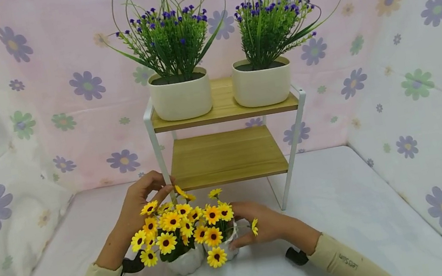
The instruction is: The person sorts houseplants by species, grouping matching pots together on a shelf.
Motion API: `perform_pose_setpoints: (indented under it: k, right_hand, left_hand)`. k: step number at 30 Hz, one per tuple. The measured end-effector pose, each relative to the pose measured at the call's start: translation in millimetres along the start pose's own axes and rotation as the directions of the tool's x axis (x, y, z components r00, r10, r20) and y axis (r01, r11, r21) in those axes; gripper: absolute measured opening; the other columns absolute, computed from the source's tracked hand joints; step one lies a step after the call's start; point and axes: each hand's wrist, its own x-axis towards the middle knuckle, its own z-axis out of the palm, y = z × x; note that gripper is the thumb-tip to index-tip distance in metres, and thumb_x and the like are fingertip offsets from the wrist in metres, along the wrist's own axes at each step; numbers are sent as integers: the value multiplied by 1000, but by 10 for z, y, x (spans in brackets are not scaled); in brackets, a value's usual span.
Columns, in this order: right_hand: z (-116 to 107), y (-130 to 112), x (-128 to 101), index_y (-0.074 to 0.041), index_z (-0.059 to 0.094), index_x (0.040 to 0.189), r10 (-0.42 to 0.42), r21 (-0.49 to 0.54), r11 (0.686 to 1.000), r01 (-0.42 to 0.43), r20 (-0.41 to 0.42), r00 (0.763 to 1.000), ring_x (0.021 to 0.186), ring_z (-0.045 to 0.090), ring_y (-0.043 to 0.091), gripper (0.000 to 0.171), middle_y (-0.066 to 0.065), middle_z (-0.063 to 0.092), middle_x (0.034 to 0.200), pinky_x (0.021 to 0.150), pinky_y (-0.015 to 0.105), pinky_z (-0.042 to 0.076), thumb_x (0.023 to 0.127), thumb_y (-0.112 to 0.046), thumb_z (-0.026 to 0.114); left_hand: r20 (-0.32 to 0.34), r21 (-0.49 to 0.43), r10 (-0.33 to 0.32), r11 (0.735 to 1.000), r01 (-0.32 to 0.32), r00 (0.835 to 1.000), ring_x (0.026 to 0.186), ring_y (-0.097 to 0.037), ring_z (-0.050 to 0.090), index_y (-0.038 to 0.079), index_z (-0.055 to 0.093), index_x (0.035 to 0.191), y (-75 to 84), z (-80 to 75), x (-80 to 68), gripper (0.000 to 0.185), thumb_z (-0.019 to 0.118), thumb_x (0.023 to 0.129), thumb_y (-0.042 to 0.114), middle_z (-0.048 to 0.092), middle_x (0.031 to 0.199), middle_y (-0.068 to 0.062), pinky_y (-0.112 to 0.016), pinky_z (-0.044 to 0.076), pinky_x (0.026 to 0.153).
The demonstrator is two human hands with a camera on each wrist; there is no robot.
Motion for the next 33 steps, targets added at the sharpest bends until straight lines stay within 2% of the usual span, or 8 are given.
perform_pose_setpoints:
  k: [6,16,23,28,33]
  right_hand:
    - [37,16,10,-24,61,142,-14,8,1000,14,-43,999,122,65,7,64,-11,67,134,102,28,56,87,-38,90]
    - [6,14,-26,-22,61,143,-44,16,999,45,-56,997,122,65,9,61,-7,67,135,102,29,56,90,-33,88]
    - [-150,-84,-49,-19,62,143,-121,21,992,123,-97,988,125,65,15,61,-4,68,137,104,37,56,89,-27,89]
    - [-297,-217,-91,-16,59,146,-133,12,991,136,-140,981,127,64,17,67,-1,66,141,105,40,56,87,-21,91]
    - [-431,-339,-151,-12,60,143,-136,11,990,141,-193,972,117,66,17,65,2,69,133,106,40,56,85,-16,91]
  left_hand:
    - [0,3,-5,1000,5,1000,92,-16,74,8,67,109,15,6,3,25,69,95,-13,77,106,-8,-17,55,92]
    - [1,10,-7,1000,7,1000,89,-19,73,9,68,111,19,12,1,26,69,96,-12,77,102,-5,-18,56,91]
    - [1,16,-30,999,30,1000,91,-18,74,9,68,110,4,8,-13,24,69,97,-11,78,106,-5,-17,55,93]
    - [4,9,-25,1000,25,1000,92,-18,74,10,68,110,-3,3,-6,24,69,96,-11,78,107,-6,-18,55,92]
    - [13,-16,-4,1000,5,1000,91,-19,73,9,68,110,-12,0,2,25,69,96,-12,78,110,-10,-19,56,90]
